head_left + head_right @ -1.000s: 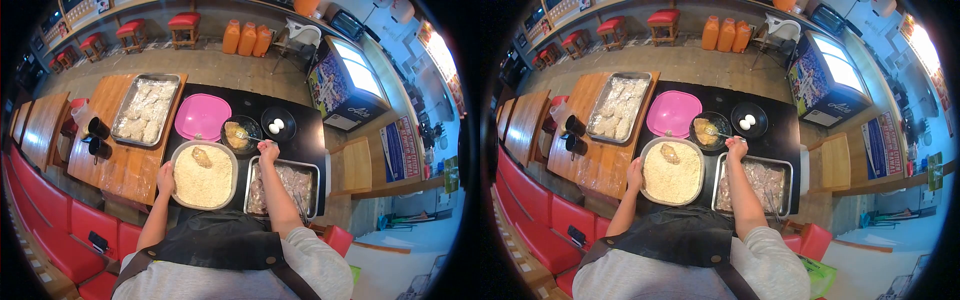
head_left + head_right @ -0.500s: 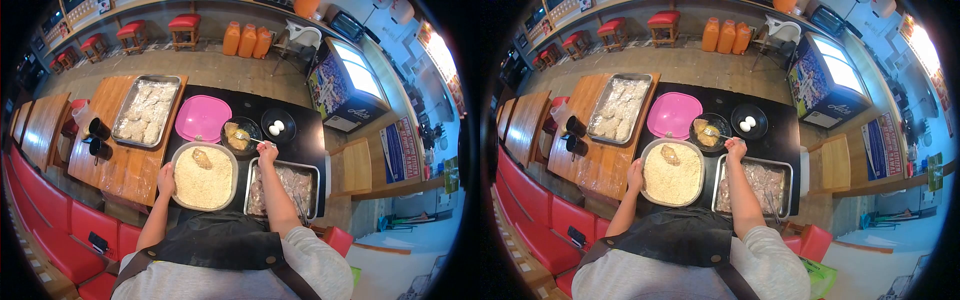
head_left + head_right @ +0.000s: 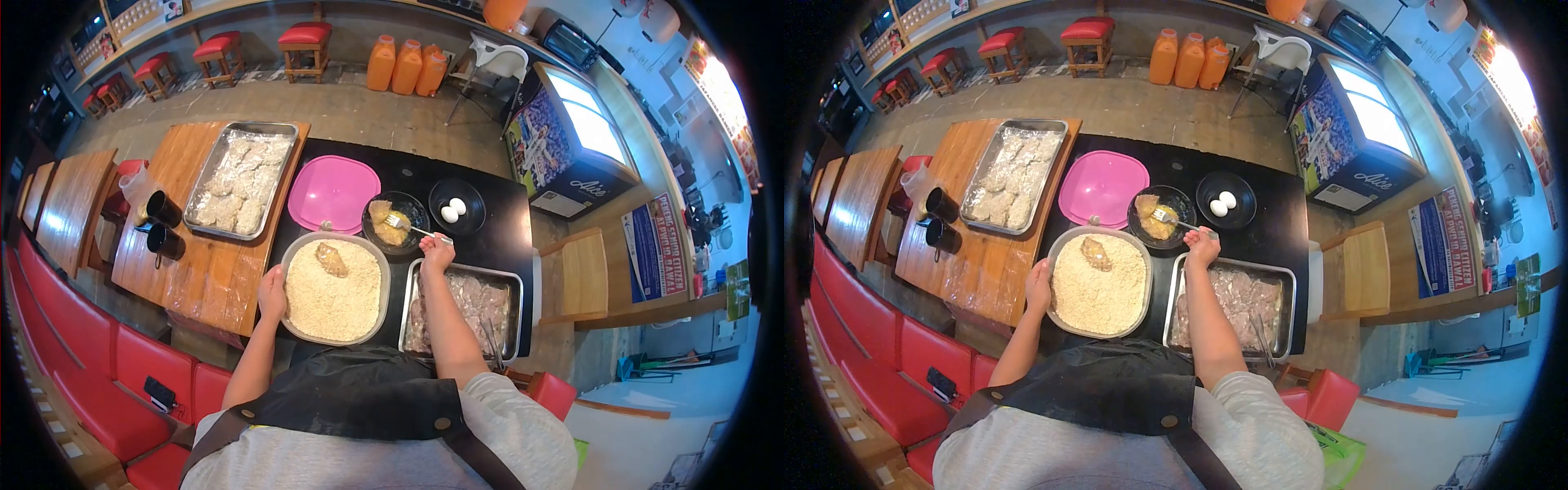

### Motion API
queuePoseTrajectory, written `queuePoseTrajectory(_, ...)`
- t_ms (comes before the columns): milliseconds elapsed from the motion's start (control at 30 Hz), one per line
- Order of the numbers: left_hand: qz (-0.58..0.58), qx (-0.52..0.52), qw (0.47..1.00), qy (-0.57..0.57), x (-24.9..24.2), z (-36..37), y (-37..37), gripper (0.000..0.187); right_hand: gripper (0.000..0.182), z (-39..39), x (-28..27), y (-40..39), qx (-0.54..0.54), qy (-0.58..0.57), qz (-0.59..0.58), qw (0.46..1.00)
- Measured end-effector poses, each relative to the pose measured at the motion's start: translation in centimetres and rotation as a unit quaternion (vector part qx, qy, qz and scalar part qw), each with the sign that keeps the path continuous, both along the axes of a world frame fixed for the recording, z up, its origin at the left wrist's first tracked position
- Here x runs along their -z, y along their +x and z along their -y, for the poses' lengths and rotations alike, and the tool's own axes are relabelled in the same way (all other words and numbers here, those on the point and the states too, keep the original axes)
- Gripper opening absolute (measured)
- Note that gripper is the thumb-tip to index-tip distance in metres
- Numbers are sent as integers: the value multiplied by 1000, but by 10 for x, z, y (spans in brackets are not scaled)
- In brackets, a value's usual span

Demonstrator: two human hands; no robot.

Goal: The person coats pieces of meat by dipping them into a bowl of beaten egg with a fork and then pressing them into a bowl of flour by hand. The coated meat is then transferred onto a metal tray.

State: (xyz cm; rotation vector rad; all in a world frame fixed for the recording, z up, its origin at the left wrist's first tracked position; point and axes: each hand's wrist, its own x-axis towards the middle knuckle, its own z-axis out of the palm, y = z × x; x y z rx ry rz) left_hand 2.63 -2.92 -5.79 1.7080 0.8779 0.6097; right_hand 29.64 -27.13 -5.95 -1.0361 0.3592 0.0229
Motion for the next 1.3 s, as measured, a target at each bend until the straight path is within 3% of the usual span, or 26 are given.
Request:
queuePoseTrajectory(233,-21,7,1000,20,-23,8,1,32,4,2,9,-5,20,41,-24,999)
queuePoseTrajectory(500,-7,16,1000,12,-7,1,0,33,7,-9,10,-3,70,60,-40,995)
queuePoseTrajectory(1067,-19,17,1000,2,-9,3,0,35,10,26,2,-1,51,70,-70,994)
queuePoseTrajectory(1300,-13,7,1000,-2,-9,4,-1,34,11,41,-14,-3,43,77,-24,996)
